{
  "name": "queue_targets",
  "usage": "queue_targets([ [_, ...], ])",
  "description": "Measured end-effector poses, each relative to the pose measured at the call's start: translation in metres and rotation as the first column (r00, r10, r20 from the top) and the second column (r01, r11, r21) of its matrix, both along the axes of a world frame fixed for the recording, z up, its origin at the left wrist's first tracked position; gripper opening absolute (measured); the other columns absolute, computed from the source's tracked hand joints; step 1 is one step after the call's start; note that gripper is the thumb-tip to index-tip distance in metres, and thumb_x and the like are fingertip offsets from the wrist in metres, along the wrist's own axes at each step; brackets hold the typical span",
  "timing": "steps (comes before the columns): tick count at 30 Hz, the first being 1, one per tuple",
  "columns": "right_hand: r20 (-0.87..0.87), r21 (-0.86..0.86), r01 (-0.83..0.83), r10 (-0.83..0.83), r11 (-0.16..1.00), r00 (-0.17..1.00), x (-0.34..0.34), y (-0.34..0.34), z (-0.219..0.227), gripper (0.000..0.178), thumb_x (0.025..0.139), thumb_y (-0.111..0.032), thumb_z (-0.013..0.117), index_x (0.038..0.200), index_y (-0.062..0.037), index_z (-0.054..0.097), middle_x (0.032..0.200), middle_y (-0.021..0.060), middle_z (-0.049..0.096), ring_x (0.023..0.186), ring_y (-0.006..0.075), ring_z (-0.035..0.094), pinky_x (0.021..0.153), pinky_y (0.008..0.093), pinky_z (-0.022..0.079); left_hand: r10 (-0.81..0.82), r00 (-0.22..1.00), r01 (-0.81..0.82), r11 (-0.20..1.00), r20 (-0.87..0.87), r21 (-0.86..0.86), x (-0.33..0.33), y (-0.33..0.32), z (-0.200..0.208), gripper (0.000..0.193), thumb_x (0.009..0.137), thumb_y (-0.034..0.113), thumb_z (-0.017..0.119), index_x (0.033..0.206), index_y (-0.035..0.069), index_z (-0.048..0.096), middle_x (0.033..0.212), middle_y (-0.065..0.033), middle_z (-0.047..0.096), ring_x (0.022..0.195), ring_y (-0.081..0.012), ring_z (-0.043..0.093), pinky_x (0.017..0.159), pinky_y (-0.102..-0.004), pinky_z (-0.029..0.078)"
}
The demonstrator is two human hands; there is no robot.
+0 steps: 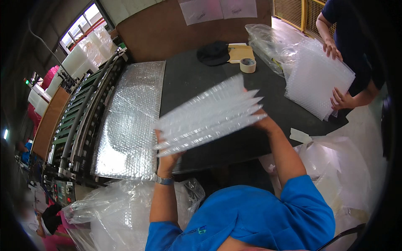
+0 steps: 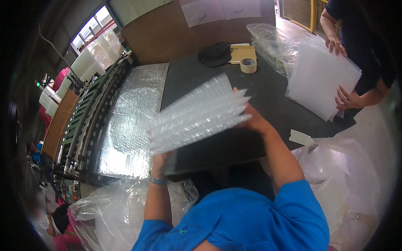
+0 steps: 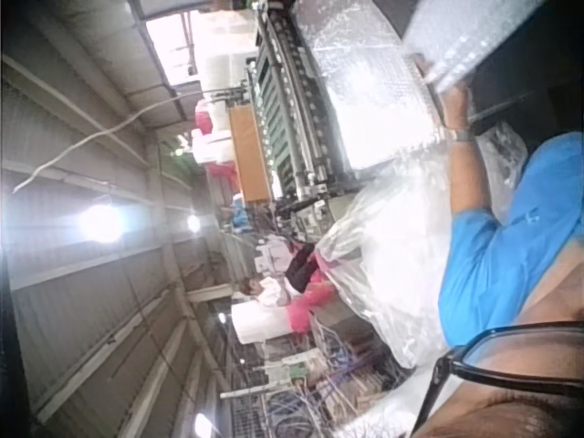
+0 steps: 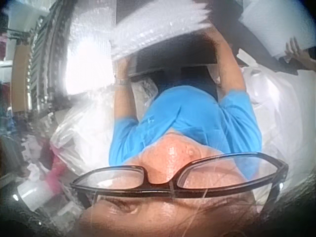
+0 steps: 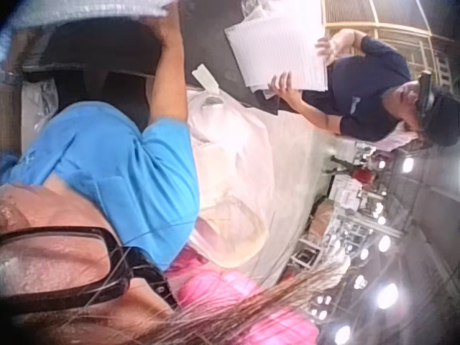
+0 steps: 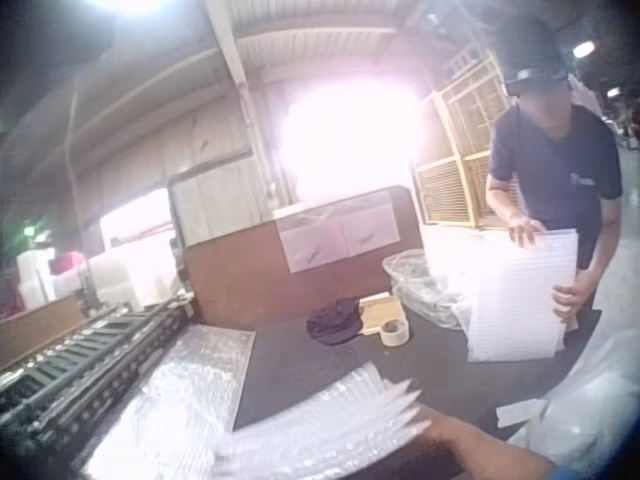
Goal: The person repeatedly picks up bubble wrap sheets, measures them with a tape measure, and stacks them on a table. They also place some sheets into a plastic bag. Another person is visible working nearby.
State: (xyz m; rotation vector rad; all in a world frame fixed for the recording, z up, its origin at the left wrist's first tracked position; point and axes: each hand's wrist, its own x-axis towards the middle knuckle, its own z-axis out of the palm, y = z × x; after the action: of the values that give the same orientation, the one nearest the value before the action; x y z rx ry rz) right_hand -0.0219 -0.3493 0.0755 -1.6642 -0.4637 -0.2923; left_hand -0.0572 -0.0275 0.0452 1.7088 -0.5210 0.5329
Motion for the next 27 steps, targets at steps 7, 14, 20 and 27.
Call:
queue_targets([
  [7,-0.220,0.090,-0.056,0.075,0.994,0.973,-0.010,0.003,0.006,0.064,0.060,-0.010,0.076,0.116,-0.0026,0.045,0.107,0.0072,0.055,0.100,0.0174,0.051,0.088,0.0315,0.039,-0.079,0.972,0.016,0.962,-0.221,-0.274,-0.008,-0.023,0.027,0.059,0.072,0.028,0.067,0.115,-0.004,0.041,0.107,-0.0121,0.051,0.098,-0.0200,0.048,0.084,-0.0322,0.040],
  [14,-0.213,0.135,-0.100,0.127,0.986,0.969,-0.014,0.003,-0.007,0.066,0.059,-0.010,0.076,0.117,-0.0030,0.044,0.108,0.0068,0.054,0.101,0.0177,0.050,0.088,0.0322,0.039,-0.038,0.958,-0.037,0.966,-0.283,-0.257,-0.008,-0.030,0.009,0.053,0.072,0.021,0.070,0.112,-0.002,0.045,0.105,-0.0091,0.052,0.093,-0.0171,0.050,0.080,-0.0289,0.041],
  [20,-0.275,0.129,-0.133,0.165,0.983,0.947,-0.011,-0.003,-0.019,0.063,0.060,-0.012,0.075,0.115,-0.0023,0.046,0.108,0.0070,0.053,0.102,0.0172,0.048,0.087,0.0320,0.039,-0.028,0.968,-0.043,0.961,-0.249,-0.274,-0.006,-0.033,0.011,0.059,0.070,0.027,0.072,0.114,-0.002,0.044,0.106,-0.0102,0.051,0.095,-0.0191,0.049,0.082,-0.0303,0.040],
  [27,-0.113,-0.139,0.009,-0.024,0.990,0.993,-0.011,0.008,0.026,0.050,0.066,-0.016,0.072,0.109,-0.0074,0.049,0.102,0.0075,0.057,0.096,0.0204,0.053,0.083,0.0308,0.041,0.404,0.913,-0.406,0.913,-0.056,-0.035,-0.004,-0.023,0.020,0.096,0.067,0.036,0.073,0.133,0.001,0.012,0.133,-0.0184,0.022,0.122,-0.0284,0.025,0.100,-0.0381,0.022],
])
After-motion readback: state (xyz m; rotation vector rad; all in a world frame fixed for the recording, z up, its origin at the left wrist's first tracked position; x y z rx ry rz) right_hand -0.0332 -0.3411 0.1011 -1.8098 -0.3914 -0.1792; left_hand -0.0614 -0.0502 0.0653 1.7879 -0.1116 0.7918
